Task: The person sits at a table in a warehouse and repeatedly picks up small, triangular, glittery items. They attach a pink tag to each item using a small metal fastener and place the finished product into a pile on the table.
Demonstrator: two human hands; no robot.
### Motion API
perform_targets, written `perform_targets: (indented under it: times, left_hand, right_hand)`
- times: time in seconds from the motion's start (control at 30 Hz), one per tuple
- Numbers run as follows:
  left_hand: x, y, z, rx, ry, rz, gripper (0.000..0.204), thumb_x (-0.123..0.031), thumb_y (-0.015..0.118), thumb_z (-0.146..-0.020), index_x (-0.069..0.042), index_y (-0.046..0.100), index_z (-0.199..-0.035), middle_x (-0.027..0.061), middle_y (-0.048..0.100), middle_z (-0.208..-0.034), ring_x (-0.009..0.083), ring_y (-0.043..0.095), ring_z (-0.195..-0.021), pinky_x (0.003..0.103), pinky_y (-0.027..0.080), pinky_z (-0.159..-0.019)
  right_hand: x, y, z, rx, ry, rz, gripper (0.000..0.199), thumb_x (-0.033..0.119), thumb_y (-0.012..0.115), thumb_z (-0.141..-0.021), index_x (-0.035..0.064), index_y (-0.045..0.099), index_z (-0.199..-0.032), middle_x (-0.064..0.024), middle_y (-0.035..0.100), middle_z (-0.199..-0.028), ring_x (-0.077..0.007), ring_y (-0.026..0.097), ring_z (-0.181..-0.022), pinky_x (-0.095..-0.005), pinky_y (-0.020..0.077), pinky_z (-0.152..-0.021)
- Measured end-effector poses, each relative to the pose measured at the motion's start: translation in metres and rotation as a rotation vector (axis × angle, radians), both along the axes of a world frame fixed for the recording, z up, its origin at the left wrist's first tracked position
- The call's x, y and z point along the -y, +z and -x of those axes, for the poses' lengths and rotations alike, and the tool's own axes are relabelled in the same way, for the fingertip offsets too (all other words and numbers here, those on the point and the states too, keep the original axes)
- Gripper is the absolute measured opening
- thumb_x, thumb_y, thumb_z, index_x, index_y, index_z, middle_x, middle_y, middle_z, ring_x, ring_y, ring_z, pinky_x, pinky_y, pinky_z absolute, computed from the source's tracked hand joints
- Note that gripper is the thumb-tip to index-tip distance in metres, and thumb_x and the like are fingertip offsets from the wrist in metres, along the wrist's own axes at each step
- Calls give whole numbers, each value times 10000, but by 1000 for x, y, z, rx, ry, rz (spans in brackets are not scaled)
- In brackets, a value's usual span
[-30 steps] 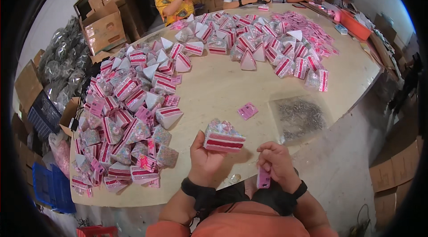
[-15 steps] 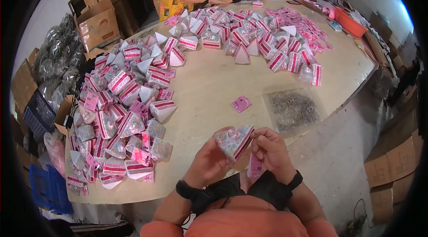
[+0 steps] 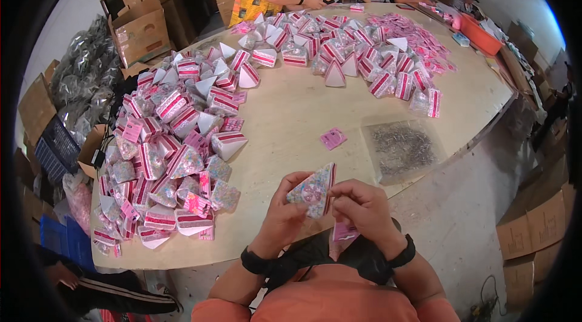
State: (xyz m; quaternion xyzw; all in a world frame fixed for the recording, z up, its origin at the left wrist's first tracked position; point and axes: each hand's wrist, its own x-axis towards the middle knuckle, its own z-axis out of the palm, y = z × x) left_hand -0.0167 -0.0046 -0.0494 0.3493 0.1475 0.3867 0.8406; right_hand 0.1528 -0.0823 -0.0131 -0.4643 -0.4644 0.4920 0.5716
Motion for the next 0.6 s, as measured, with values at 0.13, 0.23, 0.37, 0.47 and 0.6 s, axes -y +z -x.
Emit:
perform_targets:
  times: [0.13,0.23,0.37,0.47,0.6]
  left_hand:
    - [5,5,-1,-60,155,-158,706,-94,696,-693,-16,358,-1308,108,457,-1250,213,499,-1150,351,420,-972]
    - [11,13,-2,-152,236,-220,707,-90,688,-685,-1,361,-1305,113,453,-1243,205,479,-1155,334,401,-983]
    - [13,13,1,-245,317,-327,690,-95,692,-686,15,370,-1286,117,460,-1224,192,472,-1144,317,385,-987]
    - [15,16,0,-287,354,-406,664,-95,691,-700,13,377,-1275,111,480,-1199,190,486,-1124,315,388,-980]
    - [18,23,-2,-305,384,-391,671,-139,669,-666,9,395,-1260,101,481,-1166,186,503,-1085,313,422,-936]
  right_hand:
    - [6,14,4,224,-19,-71,183,50,579,-873,-13,615,-1041,-45,621,-764,-53,573,-663,-195,452,-565]
    - [8,18,8,406,-57,-146,176,51,590,-858,-16,622,-1016,-65,629,-766,-79,581,-649,-219,464,-571]
    - [13,34,15,494,-85,-140,152,40,615,-818,-22,640,-955,-89,647,-795,-127,599,-660,-247,479,-593]
    - [12,32,15,546,-116,-253,155,40,617,-813,-14,642,-956,-97,644,-789,-139,599,-653,-254,476,-588]
    - [11,33,16,581,-133,-283,150,41,614,-813,-8,643,-951,-103,639,-781,-155,601,-643,-266,475,-579]
